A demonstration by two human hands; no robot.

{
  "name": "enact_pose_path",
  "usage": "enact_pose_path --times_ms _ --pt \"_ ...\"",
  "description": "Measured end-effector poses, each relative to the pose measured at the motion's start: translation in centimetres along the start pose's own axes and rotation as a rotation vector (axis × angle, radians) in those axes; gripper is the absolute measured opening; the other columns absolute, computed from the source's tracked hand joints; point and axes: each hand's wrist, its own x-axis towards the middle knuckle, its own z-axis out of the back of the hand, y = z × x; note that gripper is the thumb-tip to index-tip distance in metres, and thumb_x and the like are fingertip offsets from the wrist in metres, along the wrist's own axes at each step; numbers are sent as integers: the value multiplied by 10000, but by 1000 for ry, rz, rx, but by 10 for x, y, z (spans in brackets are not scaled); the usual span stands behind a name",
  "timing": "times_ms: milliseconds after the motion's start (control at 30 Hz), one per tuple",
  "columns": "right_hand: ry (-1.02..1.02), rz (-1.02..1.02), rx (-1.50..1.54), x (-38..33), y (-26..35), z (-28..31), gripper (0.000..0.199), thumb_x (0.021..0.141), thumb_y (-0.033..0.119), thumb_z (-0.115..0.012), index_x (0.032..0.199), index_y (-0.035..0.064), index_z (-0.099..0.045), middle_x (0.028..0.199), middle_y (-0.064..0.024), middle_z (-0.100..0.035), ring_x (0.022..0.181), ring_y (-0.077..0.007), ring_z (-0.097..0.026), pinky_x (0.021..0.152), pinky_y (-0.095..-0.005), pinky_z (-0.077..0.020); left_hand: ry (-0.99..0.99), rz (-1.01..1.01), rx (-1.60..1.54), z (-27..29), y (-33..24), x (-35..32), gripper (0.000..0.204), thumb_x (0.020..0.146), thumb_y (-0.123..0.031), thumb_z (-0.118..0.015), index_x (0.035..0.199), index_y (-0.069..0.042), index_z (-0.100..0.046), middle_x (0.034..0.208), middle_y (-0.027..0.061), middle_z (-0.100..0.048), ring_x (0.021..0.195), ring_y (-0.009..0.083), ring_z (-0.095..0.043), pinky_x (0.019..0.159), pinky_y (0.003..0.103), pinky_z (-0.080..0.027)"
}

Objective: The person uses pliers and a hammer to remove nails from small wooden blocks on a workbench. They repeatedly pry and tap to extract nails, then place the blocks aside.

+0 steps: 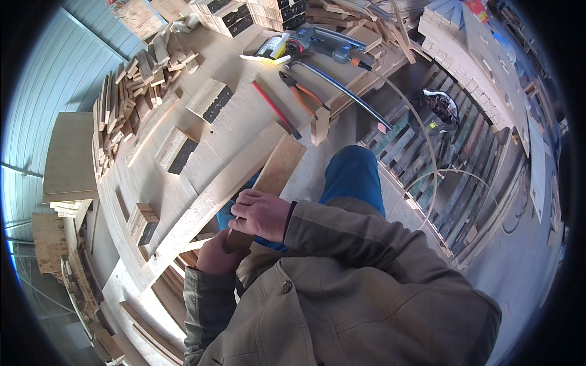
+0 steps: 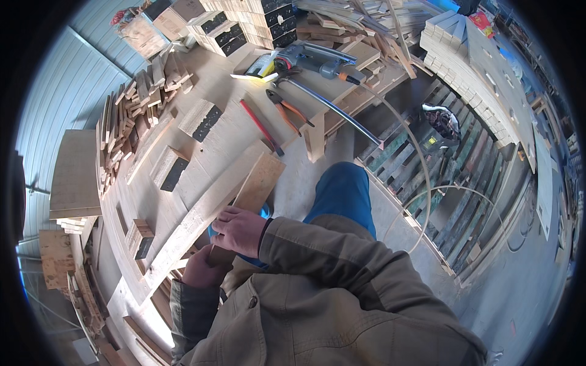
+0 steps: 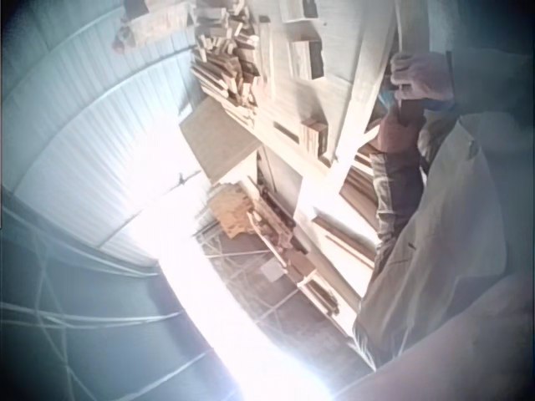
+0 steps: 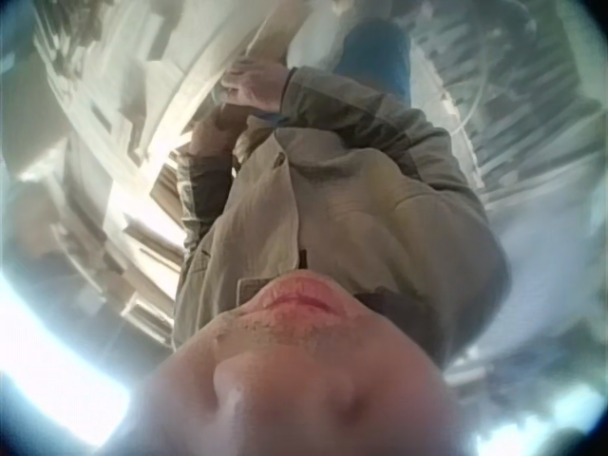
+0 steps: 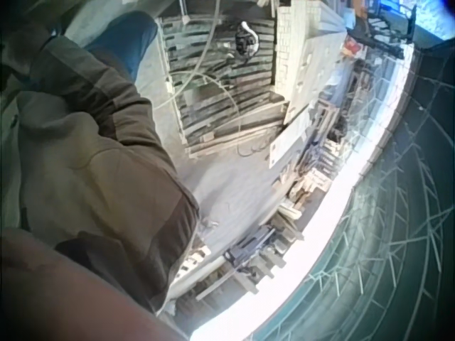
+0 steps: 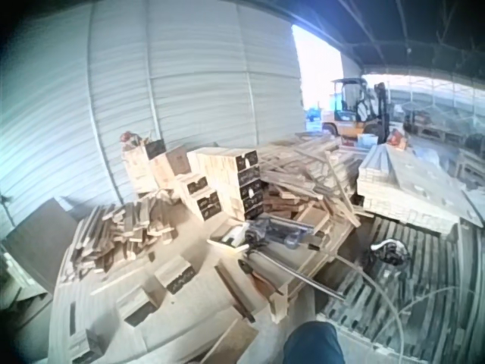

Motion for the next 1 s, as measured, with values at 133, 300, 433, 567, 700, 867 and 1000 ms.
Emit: enact_pose_path --times_ms 133,300,433,567,700,867,1000 --pt "55 -31 24 -1 -5 6 147 918 198 -652 1016 129 -736 1019 -45 -662 1063 -223 -634 1045 -368 -489 88 -21 -18 5 16 10 408 797 -204 -859 1142 -25 -737 928 146 -777 870 233 -762 805 368 -577" --pt "196 -165 215 6 -6 43 403 851 141 -784 1237 78 -688 1109 -89 -672 1075 -266 -660 972 -416 -538 63 -34 -66 -6 24 28 317 796 -194 -857 1028 -3 -756 838 146 -756 777 203 -731 716 372 -546" --pt "-55 -376 503 -2 -29 95 494 851 118 -812 1308 36 -641 1135 -143 -679 996 -299 -705 855 -417 -573 43 -57 15 -6 22 29 297 799 -194 -850 1015 -12 -758 817 133 -747 739 192 -720 678 374 -539" --pt "-337 -622 157 -15 -95 131 549 836 117 -818 1328 40 -586 1094 -172 -649 1011 -354 -674 825 -450 -565 60 -81 -6 -10 24 30 266 810 -219 -840 1009 -57 -768 791 118 -733 719 224 -722 671 386 -543" --pt "-291 -855 -165 -27 -155 137 600 838 161 -830 1368 14 -591 1226 -197 -653 1083 -355 -674 930 -445 -560 -15 -186 36 -29 37 35 205 832 -234 -820 985 -109 -766 784 128 -718 745 312 -732 686 420 -555" --pt "-44 -960 -299 -29 -197 116 705 810 227 -851 1418 27 -555 1329 -258 -596 1230 -417 -608 1040 -479 -515 -68 -186 34 -50 51 44 198 863 -232 -789 1023 -129 -736 826 149 -724 804 369 -725 697 460 -558" --pt "184 -1034 -329 -23 -213 103 751 764 213 -876 1420 32 -558 1321 -269 -596 1238 -431 -606 1049 -476 -515 -59 -184 27 -50 45 40 215 880 -220 -772 1066 -126 -719 862 149 -736 831 385 -725 706 478 -562"
